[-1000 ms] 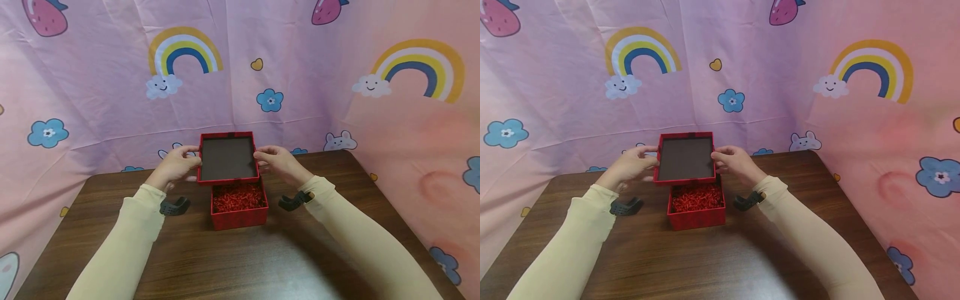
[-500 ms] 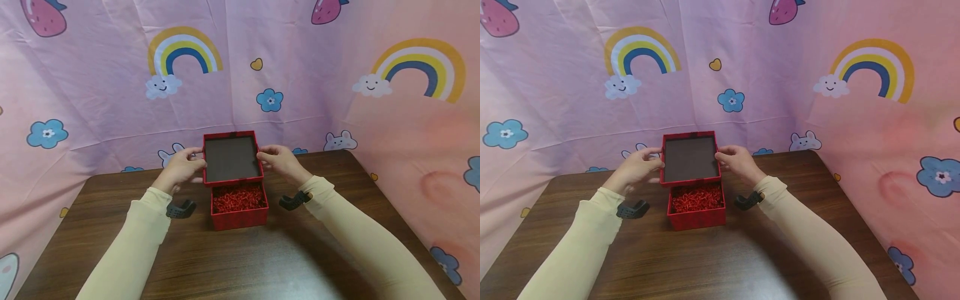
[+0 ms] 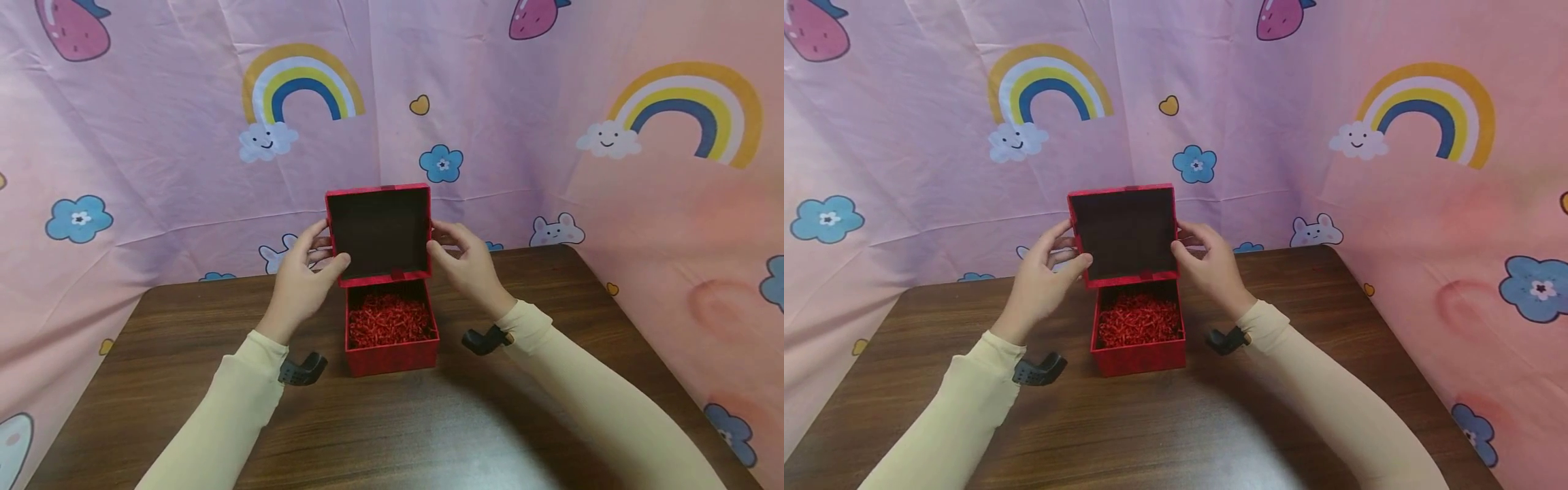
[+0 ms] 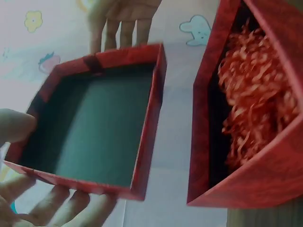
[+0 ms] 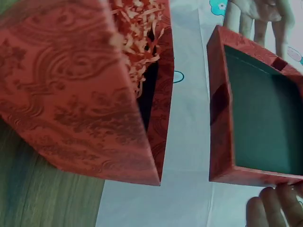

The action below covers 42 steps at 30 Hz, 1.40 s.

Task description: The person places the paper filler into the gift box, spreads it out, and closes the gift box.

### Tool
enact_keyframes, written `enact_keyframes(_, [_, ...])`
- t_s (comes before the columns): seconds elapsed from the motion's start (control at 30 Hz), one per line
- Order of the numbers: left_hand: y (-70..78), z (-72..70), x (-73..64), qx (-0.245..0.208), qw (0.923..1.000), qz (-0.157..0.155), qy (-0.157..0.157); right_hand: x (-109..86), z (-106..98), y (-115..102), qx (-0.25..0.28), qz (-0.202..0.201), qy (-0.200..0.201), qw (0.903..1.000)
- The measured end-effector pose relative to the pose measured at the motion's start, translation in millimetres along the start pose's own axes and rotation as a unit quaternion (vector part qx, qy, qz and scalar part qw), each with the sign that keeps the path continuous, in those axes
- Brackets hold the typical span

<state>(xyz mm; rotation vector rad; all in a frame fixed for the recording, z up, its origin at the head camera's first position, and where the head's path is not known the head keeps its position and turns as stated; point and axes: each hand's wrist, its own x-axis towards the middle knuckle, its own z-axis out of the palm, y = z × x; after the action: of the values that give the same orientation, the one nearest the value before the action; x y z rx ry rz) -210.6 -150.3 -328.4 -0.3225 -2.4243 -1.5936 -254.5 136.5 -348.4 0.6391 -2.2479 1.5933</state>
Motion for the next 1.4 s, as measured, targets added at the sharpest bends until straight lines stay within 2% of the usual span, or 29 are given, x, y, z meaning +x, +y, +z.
enact_keyframes(0.2, [-1.0, 9.0, -11.8, -0.071, 0.9963, 0.049, 0.003, -11.5, -3, 9, 0.024, -0.068, -0.014, 0.9973])
enact_keyframes(0.37, [-1.9, 18.4, -18.6, -0.142, 0.9878, 0.062, 0.016, -21.8, -2, 18, 0.05, -0.084, -0.045, 0.9941])
enact_keyframes(0.57, [-4.9, 24.0, -27.3, -0.152, 0.9857, 0.052, 0.053, -32.6, -1, 24, 0.094, -0.12, -0.093, 0.984])
enact_keyframes(0.7, [-13.9, 19.9, -32.1, -0.137, 0.9881, 0.051, 0.047, -37.5, -2, 27, 0.12, -0.144, -0.105, 0.9767])
enact_keyframes(0.87, [-23.3, 15.1, -38.5, -0.126, 0.9908, 0.048, 0.013, -42.3, -5, 28, 0.161, -0.098, -0.103, 0.9767])
enact_keyframes(1.03, [-31.0, 15.2, -43.8, -0.141, 0.9889, 0.045, -0.001, -46.7, -6, 27, 0.176, -0.045, -0.1, 0.9783])
enact_keyframes(1.23, [-37.8, 14.7, -47.7, -0.147, 0.9878, 0.049, -0.016, -51.7, -5, 28, 0.187, -0.057, -0.118, 0.9736])
enact_keyframes(1.4, [-42.0, 9.6, -50.8, -0.11, 0.9923, 0.053, -0.022, -55.9, -3, 30, 0.185, -0.062, -0.125, 0.9729])
